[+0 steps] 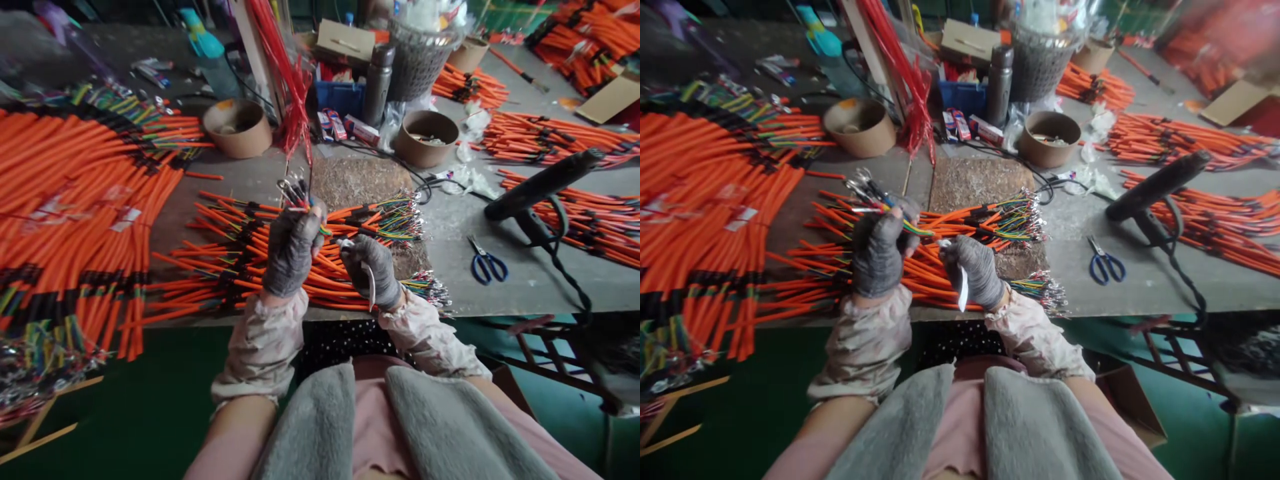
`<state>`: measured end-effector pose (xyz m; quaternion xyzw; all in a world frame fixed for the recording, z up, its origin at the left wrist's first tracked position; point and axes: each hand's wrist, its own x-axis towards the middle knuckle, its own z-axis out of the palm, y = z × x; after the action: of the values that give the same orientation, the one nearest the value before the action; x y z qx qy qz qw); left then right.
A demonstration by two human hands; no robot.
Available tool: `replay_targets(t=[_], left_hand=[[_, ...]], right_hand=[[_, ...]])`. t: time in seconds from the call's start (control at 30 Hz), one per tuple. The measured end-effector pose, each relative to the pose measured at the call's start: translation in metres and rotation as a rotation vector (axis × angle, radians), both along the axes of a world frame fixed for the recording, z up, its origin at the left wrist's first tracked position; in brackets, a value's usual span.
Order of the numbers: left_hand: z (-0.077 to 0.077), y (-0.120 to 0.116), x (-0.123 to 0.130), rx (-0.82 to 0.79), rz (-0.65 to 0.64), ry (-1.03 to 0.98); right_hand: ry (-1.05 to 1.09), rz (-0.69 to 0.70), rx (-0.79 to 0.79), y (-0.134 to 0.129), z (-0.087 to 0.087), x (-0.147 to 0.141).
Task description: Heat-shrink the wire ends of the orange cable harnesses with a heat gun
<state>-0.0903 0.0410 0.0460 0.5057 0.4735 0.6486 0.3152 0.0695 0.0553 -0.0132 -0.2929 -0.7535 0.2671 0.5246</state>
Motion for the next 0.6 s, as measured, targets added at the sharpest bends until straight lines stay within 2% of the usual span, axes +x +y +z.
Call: replay_targets(t=[0.13,0.23,0.37,0.43,0.5,0.6], left_hand=[[0.011,0.01,-0.002,-0.02,-0.084,-0.032],[0.011,0.01,-0.002,-0.017,-0.104,-0.052],[0.01,0.01,-0.002,-0.005,-0.1,-0.058],[0.011,0.011,-0.003,0.017,-0.094,-0.054],[0.013,0.013,-0.003,0.034,-0.097,-0.032],[0.013,0.008,0.002,0.048,-0.086,-0.021]], right_hand=[[-0.195,-0.059,0.207,0.01,0.0,-0.005],[-0.269,-0.109,0.351,0.015,0.0,-0.01],[-0.311,-0.162,0.458,0.016,0.0,-0.011],[-0.292,-0.214,0.493,0.016,0.0,-0.011],[-0.285,-0.197,0.503,0.017,0.001,-0.013],[-0.254,-0.12,0.378,0.018,0.002,-0.015]])
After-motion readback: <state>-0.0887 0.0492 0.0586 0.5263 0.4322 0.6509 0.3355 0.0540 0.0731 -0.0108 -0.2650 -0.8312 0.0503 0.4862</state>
